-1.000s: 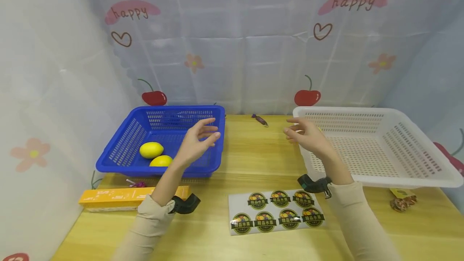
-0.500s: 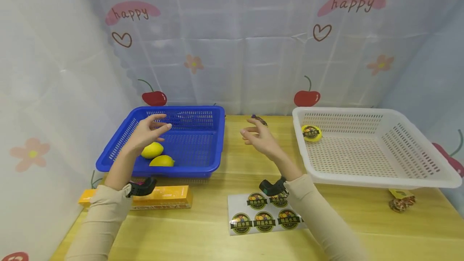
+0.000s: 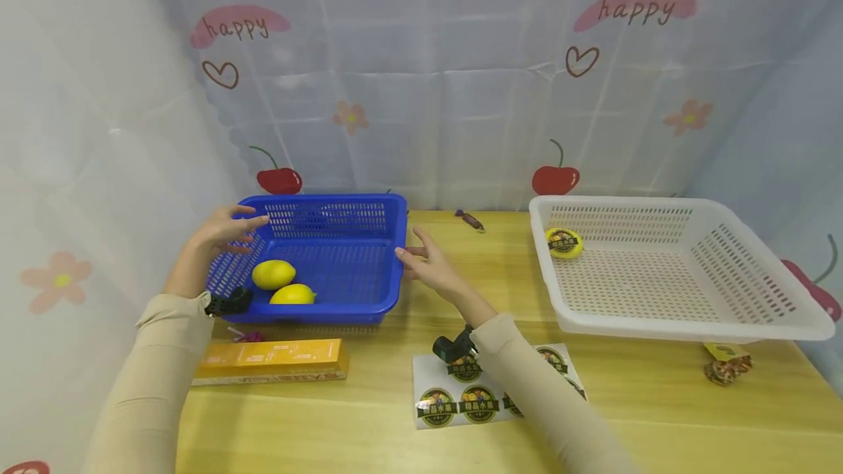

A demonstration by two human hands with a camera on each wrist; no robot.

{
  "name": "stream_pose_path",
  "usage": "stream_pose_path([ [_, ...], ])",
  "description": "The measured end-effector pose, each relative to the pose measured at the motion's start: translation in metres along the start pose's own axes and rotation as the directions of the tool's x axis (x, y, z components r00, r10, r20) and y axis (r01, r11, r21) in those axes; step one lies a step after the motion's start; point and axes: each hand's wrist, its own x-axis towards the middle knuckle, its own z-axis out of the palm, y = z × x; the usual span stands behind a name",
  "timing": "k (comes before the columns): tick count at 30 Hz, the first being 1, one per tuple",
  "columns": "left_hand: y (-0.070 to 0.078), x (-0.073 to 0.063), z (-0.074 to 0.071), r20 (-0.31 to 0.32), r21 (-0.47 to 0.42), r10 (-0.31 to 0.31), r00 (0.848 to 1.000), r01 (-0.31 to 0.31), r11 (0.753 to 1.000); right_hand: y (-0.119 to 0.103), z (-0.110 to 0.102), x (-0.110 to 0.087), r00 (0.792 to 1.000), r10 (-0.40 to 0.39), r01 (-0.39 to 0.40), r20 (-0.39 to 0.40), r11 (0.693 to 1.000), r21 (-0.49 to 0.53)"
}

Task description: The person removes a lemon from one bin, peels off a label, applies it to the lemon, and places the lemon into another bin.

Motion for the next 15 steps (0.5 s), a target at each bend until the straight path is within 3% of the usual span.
stream_pose_path([
  [8,-0.011,0.018,-0.003,-0.01,0.015,-0.084,0.996,0.085,0.996,0.011,0.012,0.008,0.997,-0.073,0.072,0.028,0.997,0.032],
  [15,-0.016,0.035,0.002,0.019,0.098,-0.166,0.986,0.163,0.982,0.015,0.014,0.009,0.994,-0.103,0.102,0.023,0.994,0.049],
])
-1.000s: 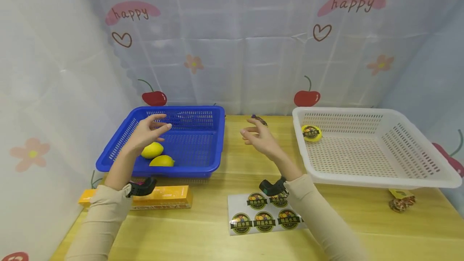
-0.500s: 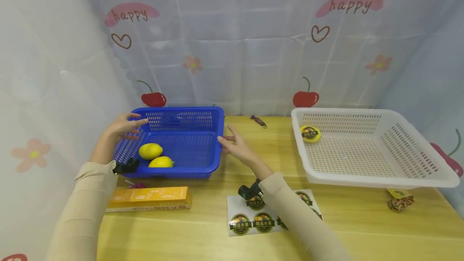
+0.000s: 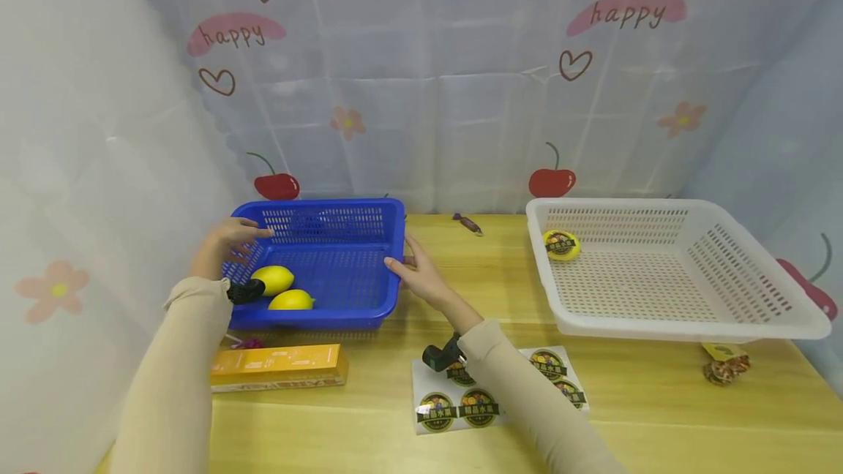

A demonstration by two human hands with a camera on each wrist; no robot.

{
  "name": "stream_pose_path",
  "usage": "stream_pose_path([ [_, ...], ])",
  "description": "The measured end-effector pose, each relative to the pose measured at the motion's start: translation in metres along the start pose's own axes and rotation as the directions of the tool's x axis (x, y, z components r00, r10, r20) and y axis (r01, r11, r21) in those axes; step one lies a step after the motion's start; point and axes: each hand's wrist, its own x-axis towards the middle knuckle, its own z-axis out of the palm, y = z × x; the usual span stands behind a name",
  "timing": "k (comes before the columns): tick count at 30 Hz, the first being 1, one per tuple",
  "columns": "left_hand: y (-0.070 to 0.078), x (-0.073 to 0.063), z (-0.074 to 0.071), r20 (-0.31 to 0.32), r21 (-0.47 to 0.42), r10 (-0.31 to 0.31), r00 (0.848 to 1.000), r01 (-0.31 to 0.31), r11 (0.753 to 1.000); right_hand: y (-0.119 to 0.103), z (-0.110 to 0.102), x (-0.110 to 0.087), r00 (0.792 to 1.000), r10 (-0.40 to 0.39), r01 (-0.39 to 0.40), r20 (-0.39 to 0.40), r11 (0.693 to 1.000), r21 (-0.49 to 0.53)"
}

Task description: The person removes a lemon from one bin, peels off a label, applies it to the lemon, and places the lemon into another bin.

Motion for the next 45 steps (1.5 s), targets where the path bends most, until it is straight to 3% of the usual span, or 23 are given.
stream_pose_path([
  [9,-0.017,0.022,0.018,0.022,0.005,-0.06,0.998,0.06,0.998,-0.001,0.001,-0.005,1.0,-0.001,0.001,0.012,0.999,-0.038],
  [17,-0.029,0.028,0.029,0.031,0.024,-0.065,0.997,0.065,0.998,0.003,0.004,-0.005,1.0,0.012,-0.012,0.003,0.999,-0.04],
  [25,-0.029,0.032,0.031,0.023,0.059,-0.032,0.999,0.031,0.998,-0.002,0.003,-0.006,0.999,0.025,-0.024,0.024,0.999,-0.032],
  [30,-0.024,0.028,0.029,0.08,0.081,-0.022,0.997,0.015,0.997,-0.02,0.004,-0.015,0.999,0.034,-0.032,0.043,0.999,-0.039],
  [35,-0.019,0.021,0.022,0.193,0.08,-0.045,0.98,0.03,0.996,-0.028,0.005,-0.02,0.999,0.021,-0.019,0.042,0.999,-0.046],
  [38,-0.018,0.019,0.018,0.253,0.135,-0.088,0.964,0.054,0.989,-0.027,0.004,-0.019,0.999,0.016,-0.014,0.047,0.999,-0.046],
  [42,-0.02,0.018,0.016,0.325,0.165,-0.116,0.938,0.064,0.984,-0.017,0.001,-0.013,0.999,0.022,-0.02,0.049,0.999,-0.036],
  [45,-0.021,0.019,0.017,0.347,0.143,-0.11,0.931,0.064,0.988,-0.007,-0.001,-0.008,0.999,0.025,-0.024,0.038,0.999,-0.029],
])
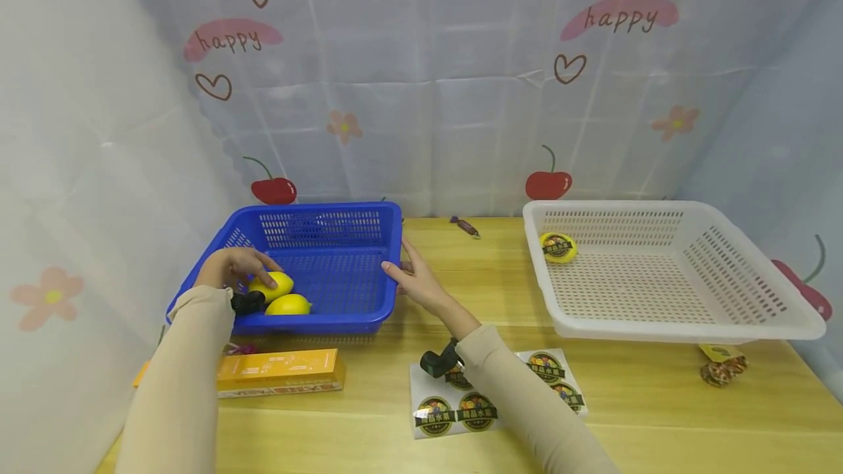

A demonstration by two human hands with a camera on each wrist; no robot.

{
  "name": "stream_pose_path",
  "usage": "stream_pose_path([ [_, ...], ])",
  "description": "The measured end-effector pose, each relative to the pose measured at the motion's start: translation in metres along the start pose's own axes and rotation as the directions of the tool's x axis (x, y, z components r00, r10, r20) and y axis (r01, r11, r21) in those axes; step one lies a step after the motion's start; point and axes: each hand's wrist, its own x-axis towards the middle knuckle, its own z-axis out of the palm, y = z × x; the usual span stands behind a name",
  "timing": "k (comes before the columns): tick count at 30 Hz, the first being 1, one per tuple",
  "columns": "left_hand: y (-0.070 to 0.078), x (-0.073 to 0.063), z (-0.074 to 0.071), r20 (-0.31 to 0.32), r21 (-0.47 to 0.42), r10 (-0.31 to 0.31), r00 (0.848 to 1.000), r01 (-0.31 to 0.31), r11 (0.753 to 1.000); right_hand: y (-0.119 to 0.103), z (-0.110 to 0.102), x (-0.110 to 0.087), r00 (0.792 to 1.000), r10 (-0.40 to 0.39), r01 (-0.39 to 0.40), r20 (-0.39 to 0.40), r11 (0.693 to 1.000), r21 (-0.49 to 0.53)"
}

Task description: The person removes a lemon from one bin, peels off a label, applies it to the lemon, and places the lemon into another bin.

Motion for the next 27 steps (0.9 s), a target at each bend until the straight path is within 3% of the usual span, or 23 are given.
stream_pose_path([
  [9,0.004,0.006,0.006,-0.017,-0.018,0.061,0.998,-0.061,0.998,0.009,0.0,0.004,0.999,-0.009,0.009,-0.039,1.0,-0.011],
  [12,0.003,0.007,0.006,-0.051,-0.008,0.097,0.994,-0.097,0.995,0.009,0.001,0.004,0.999,-0.013,0.012,-0.034,1.0,-0.001],
  [16,-0.001,0.007,0.007,-0.106,-0.08,0.143,0.984,-0.152,0.985,0.009,0.002,0.003,1.0,0.001,-0.001,-0.031,1.0,0.005],
  [20,0.0,0.005,0.009,-0.181,-0.113,0.202,0.962,-0.225,0.968,0.009,0.002,0.003,0.999,0.009,-0.009,-0.03,1.0,0.024],
  [27,0.019,-0.005,0.014,-0.245,-0.069,0.352,0.903,-0.378,0.923,0.006,0.002,-0.001,0.998,0.033,-0.029,-0.049,0.997,0.065],
])
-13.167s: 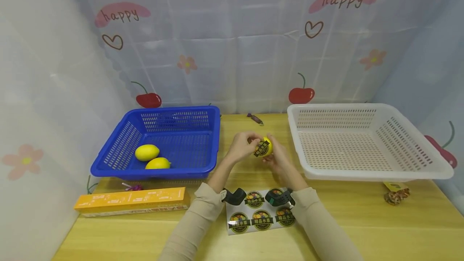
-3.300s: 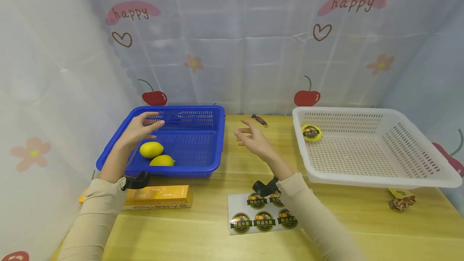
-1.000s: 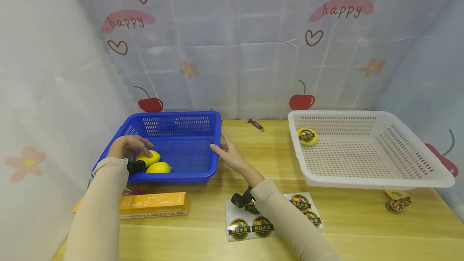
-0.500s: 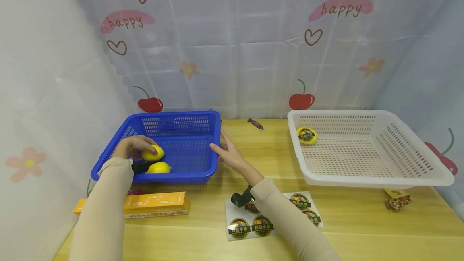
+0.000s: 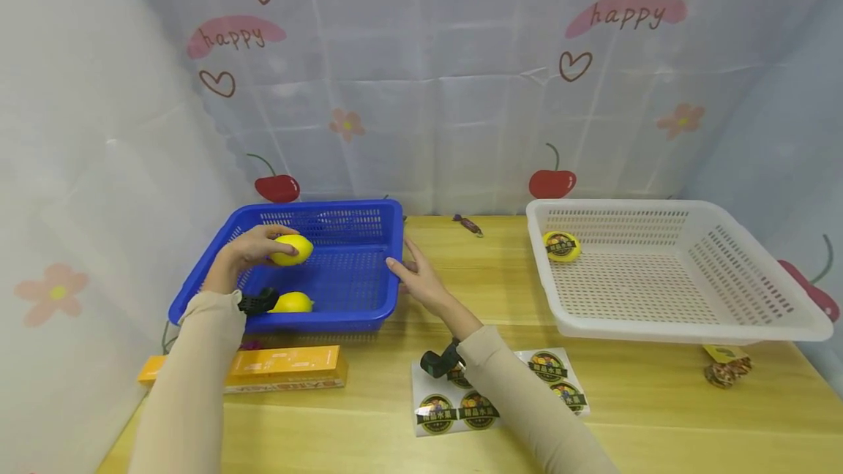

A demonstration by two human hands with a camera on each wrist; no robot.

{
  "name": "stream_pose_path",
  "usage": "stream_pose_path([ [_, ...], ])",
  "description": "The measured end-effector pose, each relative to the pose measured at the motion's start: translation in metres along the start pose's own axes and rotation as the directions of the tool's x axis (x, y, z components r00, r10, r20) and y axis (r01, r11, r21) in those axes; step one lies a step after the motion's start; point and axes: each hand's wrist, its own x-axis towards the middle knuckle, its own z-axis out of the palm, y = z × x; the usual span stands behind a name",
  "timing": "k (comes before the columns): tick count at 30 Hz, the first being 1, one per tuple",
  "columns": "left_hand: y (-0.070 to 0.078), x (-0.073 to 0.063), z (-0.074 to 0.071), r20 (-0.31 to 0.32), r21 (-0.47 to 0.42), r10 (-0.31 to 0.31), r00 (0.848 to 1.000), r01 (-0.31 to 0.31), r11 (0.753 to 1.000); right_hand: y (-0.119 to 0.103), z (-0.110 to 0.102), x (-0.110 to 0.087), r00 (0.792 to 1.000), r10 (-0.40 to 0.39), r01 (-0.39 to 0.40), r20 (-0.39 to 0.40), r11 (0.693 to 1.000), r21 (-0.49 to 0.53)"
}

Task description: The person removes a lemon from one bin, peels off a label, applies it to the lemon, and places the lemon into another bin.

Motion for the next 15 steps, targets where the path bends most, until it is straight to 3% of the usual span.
stream_pose_path([
  [4,0.018,-0.006,0.005,-0.029,0.045,0.104,0.994,-0.102,0.994,0.001,-0.004,-0.006,0.999,0.027,-0.026,-0.031,0.999,0.026],
  [8,0.037,-0.014,0.016,-0.074,0.091,0.194,0.978,-0.187,0.978,0.005,-0.016,-0.017,0.998,0.042,-0.043,-0.056,0.999,-0.004],
  [11,0.051,-0.021,0.029,-0.109,0.09,0.274,0.956,-0.265,0.96,0.005,-0.027,-0.031,0.996,0.038,-0.044,-0.081,0.997,-0.064],
  [15,0.069,-0.029,0.053,-0.145,0.072,0.388,0.91,-0.382,0.921,0.005,-0.043,-0.052,0.992,0.017,-0.034,-0.124,0.991,-0.132],
])
